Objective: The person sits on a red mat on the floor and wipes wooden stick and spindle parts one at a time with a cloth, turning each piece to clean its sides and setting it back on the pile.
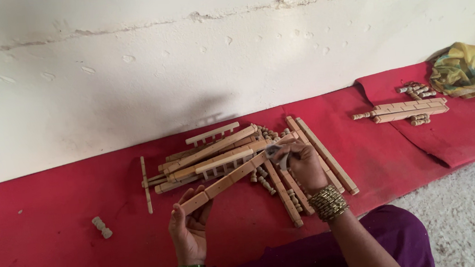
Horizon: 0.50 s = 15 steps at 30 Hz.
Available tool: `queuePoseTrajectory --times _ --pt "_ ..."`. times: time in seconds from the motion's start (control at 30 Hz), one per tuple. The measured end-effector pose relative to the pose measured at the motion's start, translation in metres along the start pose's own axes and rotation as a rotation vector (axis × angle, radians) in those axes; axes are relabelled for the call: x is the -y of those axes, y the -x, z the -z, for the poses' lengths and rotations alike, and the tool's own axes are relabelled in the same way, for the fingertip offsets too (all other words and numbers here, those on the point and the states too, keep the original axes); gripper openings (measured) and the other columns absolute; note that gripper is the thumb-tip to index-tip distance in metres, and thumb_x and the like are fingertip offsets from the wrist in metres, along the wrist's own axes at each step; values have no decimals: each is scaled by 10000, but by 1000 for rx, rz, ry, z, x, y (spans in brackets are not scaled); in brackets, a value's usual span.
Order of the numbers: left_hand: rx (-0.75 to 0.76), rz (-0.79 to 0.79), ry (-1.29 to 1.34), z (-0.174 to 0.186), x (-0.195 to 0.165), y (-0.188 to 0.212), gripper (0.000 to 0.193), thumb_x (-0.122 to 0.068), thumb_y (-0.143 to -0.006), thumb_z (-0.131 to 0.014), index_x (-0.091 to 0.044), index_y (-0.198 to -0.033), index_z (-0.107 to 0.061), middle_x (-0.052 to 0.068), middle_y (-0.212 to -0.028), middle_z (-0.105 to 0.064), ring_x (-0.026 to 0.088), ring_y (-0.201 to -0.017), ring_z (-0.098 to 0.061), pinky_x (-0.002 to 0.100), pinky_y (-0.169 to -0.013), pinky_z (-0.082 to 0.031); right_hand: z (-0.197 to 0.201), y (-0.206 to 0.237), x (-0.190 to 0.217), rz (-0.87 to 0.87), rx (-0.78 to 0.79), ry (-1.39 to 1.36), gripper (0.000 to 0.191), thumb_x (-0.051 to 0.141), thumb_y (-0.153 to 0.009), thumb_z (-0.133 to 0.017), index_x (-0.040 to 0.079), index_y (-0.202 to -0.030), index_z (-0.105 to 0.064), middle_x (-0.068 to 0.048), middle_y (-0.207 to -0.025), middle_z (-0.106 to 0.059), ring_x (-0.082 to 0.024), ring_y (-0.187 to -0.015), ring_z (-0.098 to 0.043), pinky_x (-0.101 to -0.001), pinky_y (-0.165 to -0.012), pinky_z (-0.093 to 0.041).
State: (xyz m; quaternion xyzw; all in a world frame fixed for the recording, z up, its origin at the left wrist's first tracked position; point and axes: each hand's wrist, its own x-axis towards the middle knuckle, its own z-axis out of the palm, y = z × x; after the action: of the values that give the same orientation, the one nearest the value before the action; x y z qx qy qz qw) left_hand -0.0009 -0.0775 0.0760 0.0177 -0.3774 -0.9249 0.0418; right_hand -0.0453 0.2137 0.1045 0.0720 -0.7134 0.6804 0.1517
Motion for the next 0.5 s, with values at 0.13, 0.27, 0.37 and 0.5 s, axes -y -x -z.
queuePoseTrajectory --times 0.13,0.27,0.37,0.5 --pt "3 -29 -21 1 1 -1 604 -419 -902 -595 90 -1217 -519 275 -1194 -620 347 -1148 -622 442 -954 -565 0 7 14 -126 94 -120 202 -46 -899 -537 42 -879 -718 -95 -1098 -736 -130 -931 -729 -210 -763 -630" --pt "4 -28 -35 3 3 -2 604 -420 -907 -590 90 -1223 -527 274 -1192 -627 349 -1139 -625 441 -954 -561 -12 9 10 -238 115 222 110 27 -912 -645 63 -968 -733 -154 -944 -744 -229 -664 -616 -330 -548 -525" --pt "-2 -23 -35 3 3 -1 601 -424 -907 -583 82 -1226 -529 272 -1196 -626 344 -1142 -625 443 -957 -560 -15 -3 -4 200 15 217 73 54 -896 -628 97 -880 -685 -64 -1052 -748 -106 -886 -731 -228 -607 -621" --pt "17 -24 -32 1 2 0 596 -429 -913 -575 80 -1220 -526 275 -1206 -623 340 -1153 -624 446 -961 -563 -8 -22 -14 405 -290 731 254 75 -872 -711 32 -1108 -626 -46 -938 -754 -136 -827 -680 -258 -661 -556"
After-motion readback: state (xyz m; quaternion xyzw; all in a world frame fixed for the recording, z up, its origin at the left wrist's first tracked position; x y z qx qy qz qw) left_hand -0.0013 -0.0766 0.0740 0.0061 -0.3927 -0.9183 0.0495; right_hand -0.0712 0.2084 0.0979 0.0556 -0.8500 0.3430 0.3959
